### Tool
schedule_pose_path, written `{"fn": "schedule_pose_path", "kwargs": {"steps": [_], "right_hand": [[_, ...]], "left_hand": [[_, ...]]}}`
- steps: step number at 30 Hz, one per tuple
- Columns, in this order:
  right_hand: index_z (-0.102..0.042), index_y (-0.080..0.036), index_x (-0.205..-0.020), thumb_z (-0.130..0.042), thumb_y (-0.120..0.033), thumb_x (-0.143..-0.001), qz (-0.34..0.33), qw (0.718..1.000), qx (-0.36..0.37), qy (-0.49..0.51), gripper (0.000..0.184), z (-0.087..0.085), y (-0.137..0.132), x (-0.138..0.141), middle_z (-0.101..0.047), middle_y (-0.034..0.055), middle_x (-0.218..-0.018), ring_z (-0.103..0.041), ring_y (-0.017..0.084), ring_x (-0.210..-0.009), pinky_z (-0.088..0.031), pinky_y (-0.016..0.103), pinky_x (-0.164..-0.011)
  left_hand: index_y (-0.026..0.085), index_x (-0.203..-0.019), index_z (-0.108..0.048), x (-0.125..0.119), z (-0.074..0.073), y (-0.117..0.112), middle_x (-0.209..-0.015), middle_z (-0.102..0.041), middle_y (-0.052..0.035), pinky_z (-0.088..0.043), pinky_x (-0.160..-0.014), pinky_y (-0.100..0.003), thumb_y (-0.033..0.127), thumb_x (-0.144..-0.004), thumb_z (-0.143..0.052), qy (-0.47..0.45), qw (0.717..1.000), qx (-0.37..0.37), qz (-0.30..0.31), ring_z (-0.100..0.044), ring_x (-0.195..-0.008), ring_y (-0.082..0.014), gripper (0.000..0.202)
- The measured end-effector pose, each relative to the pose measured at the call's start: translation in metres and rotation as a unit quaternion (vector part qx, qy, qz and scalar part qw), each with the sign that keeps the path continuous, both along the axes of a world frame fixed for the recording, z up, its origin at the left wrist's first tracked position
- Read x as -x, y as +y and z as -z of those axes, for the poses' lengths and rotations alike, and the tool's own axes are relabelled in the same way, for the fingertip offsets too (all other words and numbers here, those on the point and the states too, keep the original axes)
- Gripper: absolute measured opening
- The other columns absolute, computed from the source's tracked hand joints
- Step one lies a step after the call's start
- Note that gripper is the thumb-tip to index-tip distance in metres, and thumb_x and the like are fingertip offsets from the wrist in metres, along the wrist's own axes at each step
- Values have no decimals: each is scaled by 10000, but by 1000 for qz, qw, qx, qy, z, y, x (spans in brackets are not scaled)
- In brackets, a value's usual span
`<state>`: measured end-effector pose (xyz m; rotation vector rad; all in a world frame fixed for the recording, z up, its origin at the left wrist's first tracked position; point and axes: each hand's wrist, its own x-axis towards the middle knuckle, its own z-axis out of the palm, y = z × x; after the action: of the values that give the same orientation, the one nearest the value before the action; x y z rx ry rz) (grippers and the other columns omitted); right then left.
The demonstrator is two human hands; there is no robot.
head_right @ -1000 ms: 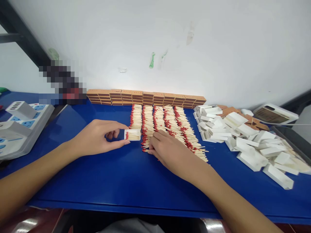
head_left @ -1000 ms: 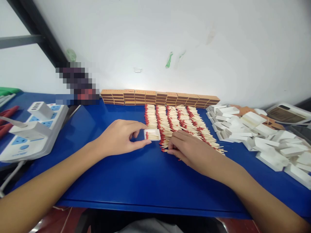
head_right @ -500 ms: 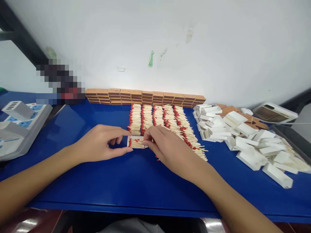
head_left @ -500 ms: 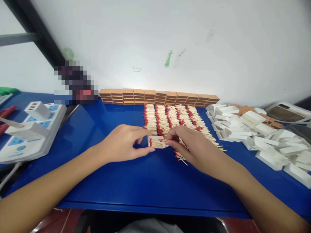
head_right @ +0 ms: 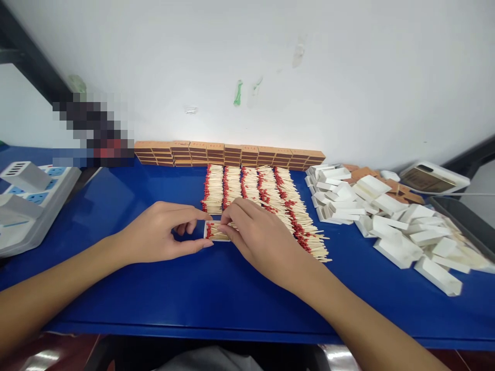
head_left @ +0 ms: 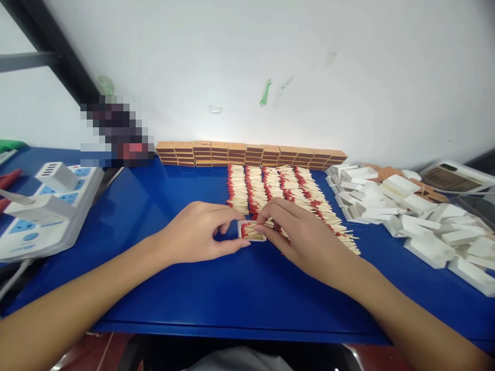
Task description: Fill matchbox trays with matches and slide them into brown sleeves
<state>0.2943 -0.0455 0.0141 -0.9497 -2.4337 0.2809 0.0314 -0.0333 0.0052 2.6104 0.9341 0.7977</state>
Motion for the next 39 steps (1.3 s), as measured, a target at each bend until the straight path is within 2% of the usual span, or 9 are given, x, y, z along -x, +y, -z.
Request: {"fn": "schedule_pose_path", "kwargs": {"steps": [3,7,12,17,31,39], "right_hand": [[-593,-240,-1041,-560,-208,-1127,3,1000,2,-3,97,-1,-1,0,-719,74,-1058,-705,219,-922,-547,356,-781],[-611,-235,-1042,-568,-210,-1121,5,1000,-3,-10,93,-1,-2,0,-717,75,-1052,-707,226,-943,-554,365,-794],[-635,-231,-1051,-583,-202,-1114,-1,1000,-11,-18,87,-1,-1,-1,-714,76,-1055,-716,231,-957,-557,366,-795],[-641,-241,-1047,-583,-214,-1114,0,1000,-1,-21,93,-2,-1,-1,-717,78,-1061,-723,228,-940,-568,363,-784],[-618,-233,-1036,-556,-238,-1135,1,1000,-4,-18,116,-2,-1,-1,-701,76,-1058,-707,221,-926,-559,364,-789],[-652,-215,-1063,-586,-204,-1117,-4,1000,-15,-10,86,-3,-3,-2,-705,77,-1062,-713,220,-938,-566,366,-803]], "left_hand": [[199,-1090,-788,-1,0,-1,-717,-672,32,-468,-593,-253,442,-984,-788,3,1000,4,-1,-629,-618,-126,265],[201,-1120,-786,-1,0,-1,-732,-690,30,-468,-595,-255,451,-986,-782,3,1000,1,-6,-636,-623,-127,283],[195,-1021,-776,-1,0,-1,-725,-681,38,-464,-587,-261,434,-978,-795,2,1000,0,-2,-633,-614,-120,244],[208,-1077,-781,-1,0,-1,-728,-684,39,-468,-593,-262,436,-980,-791,8,1000,3,-7,-643,-623,-125,248],[196,-1092,-786,-1,0,-1,-732,-679,40,-470,-592,-252,419,-970,-809,3,1000,-8,-2,-631,-621,-120,255],[192,-1142,-783,-1,0,-1,-738,-685,44,-478,-603,-246,396,-957,-832,-2,1000,-21,3,-646,-629,-119,280]]}}
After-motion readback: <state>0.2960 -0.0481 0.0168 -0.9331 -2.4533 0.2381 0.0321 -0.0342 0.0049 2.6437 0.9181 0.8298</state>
